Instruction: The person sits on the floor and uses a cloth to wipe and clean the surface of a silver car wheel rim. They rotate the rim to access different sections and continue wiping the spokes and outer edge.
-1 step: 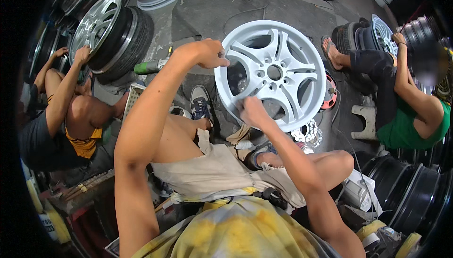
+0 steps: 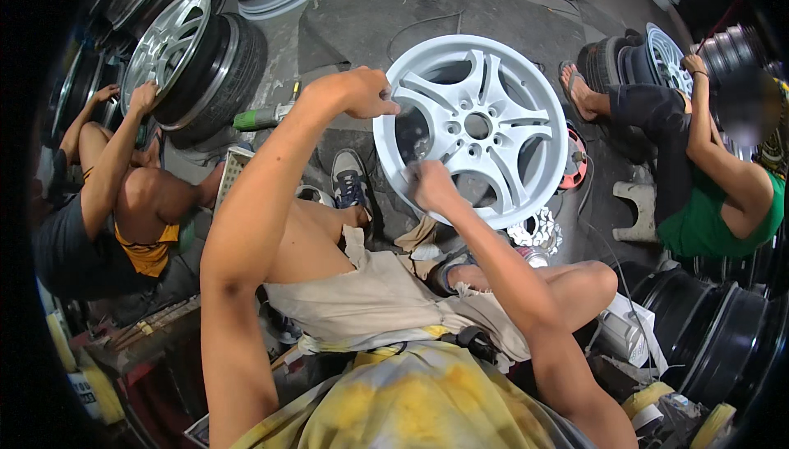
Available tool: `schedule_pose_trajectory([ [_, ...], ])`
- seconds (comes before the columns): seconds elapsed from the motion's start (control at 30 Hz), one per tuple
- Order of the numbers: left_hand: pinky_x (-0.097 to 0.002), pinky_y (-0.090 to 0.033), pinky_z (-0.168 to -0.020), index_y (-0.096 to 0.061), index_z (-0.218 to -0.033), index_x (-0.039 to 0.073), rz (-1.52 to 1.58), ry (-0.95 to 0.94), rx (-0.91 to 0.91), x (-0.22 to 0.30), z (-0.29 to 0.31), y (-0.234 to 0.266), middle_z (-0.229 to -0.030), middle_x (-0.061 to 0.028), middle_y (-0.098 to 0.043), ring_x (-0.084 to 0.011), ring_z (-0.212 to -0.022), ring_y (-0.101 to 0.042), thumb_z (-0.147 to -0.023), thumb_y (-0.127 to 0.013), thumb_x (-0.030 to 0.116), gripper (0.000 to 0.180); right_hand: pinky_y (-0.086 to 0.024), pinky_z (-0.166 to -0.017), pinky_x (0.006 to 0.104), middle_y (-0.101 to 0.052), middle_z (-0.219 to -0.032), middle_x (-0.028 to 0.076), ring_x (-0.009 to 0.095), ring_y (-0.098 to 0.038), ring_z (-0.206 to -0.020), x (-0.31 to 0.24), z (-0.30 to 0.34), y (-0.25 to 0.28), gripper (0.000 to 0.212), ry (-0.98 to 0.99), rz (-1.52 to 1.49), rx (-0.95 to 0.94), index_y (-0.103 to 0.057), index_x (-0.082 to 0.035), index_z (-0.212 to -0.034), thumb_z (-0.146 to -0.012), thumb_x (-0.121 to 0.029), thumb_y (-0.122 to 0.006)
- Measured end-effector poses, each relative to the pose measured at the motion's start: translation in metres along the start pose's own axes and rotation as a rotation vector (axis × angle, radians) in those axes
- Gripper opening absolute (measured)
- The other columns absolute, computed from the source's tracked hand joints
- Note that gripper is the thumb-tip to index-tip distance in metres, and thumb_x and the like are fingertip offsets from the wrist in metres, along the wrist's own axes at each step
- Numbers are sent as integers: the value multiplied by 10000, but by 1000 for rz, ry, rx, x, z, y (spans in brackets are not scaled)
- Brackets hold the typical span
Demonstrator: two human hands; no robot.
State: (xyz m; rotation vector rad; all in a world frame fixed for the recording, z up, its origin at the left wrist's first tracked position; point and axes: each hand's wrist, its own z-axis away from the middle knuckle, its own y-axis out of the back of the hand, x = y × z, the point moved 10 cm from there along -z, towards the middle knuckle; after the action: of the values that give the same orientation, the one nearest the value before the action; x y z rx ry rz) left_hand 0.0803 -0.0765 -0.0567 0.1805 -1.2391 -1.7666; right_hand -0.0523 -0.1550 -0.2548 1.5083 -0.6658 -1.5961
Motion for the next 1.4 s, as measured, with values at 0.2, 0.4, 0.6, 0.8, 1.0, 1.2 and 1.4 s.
schedule_pose_trajectory([
  [0.2, -443, -527, -866, -748, -1075, 41, 75, -92, 79, 7, 4, -2, -1006, -243, -722, -383, -952, -694, -917, -651, 446, 446, -542, -872, 511, -693, -899, 286, 445, -680, -943, -50, 13, 58, 170, -203, 7, -132, -722, 16, -893, -788, -38, -599],
  [0.4, -436, -528, -859, -740, -1105, 35, 35, -39, 32, 2, -10, -7, -991, -245, -721, -387, -950, -694, -926, -635, 438, 453, -559, -837, 494, -693, -908, 290, 442, -689, -919, -42, -18, 39, 124, -209, -56, -52, -728, 12, -832, -761, -29, -636],
  [0.6, -416, -529, -765, -730, -992, -11, 46, -123, -8, -5, -24, -31, -847, -189, -720, -338, -793, -688, -935, -631, 419, 445, -553, -814, 522, -682, -862, 289, 439, -686, -869, -29, 5, 32, 153, -97, 16, -75, -715, 20, -857, -740, -39, -637],
  [0.8, -361, -516, -632, -722, -908, -29, 119, 59, -75, -64, -21, -38, -731, -108, -706, -197, -642, -651, -930, -664, 393, 426, -509, -889, 481, -712, -923, 122, 302, -700, -914, 114, 135, 115, 218, 91, 373, -324, -760, -146, -972, -800, -96, -636],
  [1.0, -350, -531, -636, -732, -914, -20, 176, 166, -66, -89, -35, -39, -763, -115, -730, -197, -686, -690, -912, -687, 393, 416, -505, -885, 484, -738, -897, 95, 265, -718, -904, 131, 128, 117, 124, -4, 804, -474, -759, -78, -859, -824, -140, -657],
  [1.2, -339, -555, -558, -719, -890, -45, 280, 354, -120, -134, -40, -75, -773, -122, -728, -220, -638, -703, -896, -720, 337, 383, -543, -796, 428, -707, -953, 220, 351, -704, -911, 81, 107, 156, 243, -42, -228, -105, -762, -105, -1039, -842, -111, -621],
  [1.4, -391, -579, -641, -728, -886, -41, 86, 221, 52, -110, -62, -73, -771, -174, -724, -265, -669, -712, -853, -741, 329, 372, -542, -798, 477, -704, -970, 208, 404, -680, -912, 164, 137, 168, 264, -468, 76, 158, -759, -113, -1071, -870, -112, -588],
])
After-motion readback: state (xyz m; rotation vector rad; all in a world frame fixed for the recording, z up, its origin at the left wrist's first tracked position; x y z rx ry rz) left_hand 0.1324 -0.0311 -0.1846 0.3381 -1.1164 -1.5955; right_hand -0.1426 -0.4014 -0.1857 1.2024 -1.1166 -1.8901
